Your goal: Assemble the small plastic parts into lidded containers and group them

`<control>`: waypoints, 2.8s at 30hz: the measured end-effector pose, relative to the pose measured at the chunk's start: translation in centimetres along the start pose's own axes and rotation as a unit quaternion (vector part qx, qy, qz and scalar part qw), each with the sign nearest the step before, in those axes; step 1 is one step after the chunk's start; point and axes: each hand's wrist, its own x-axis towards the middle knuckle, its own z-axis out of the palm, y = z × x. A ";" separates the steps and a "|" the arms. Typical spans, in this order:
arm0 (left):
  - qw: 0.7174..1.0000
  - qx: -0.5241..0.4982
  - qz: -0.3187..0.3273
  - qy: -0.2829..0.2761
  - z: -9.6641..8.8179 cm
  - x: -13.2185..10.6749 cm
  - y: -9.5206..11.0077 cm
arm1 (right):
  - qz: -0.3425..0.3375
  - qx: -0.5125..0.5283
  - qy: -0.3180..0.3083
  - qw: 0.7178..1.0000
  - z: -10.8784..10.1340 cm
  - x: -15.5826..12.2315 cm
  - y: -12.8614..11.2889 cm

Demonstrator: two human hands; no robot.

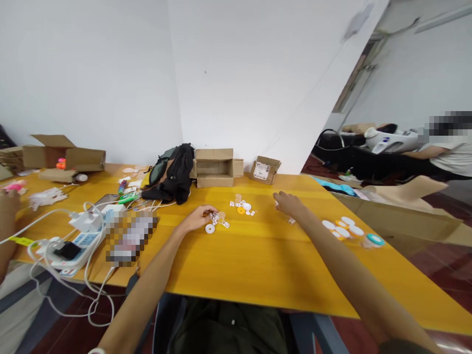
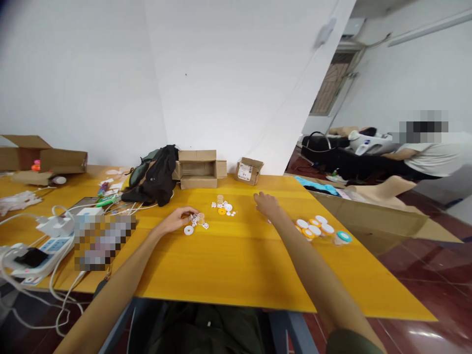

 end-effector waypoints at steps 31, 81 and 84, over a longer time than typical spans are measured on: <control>0.998 0.026 0.053 0.002 -0.1 0.1 0.2 | -0.289 0.211 0.287 0.889 3.4 -5.0 -12.8; 0.995 -0.005 -0.073 -0.069 -2.8 -1.4 1.7 | -0.352 0.184 0.289 0.871 4.5 -7.7 -12.1; 0.995 -0.005 -0.075 -0.067 -3.0 -1.4 1.7 | -0.325 0.206 0.309 0.870 4.7 -7.4 -11.8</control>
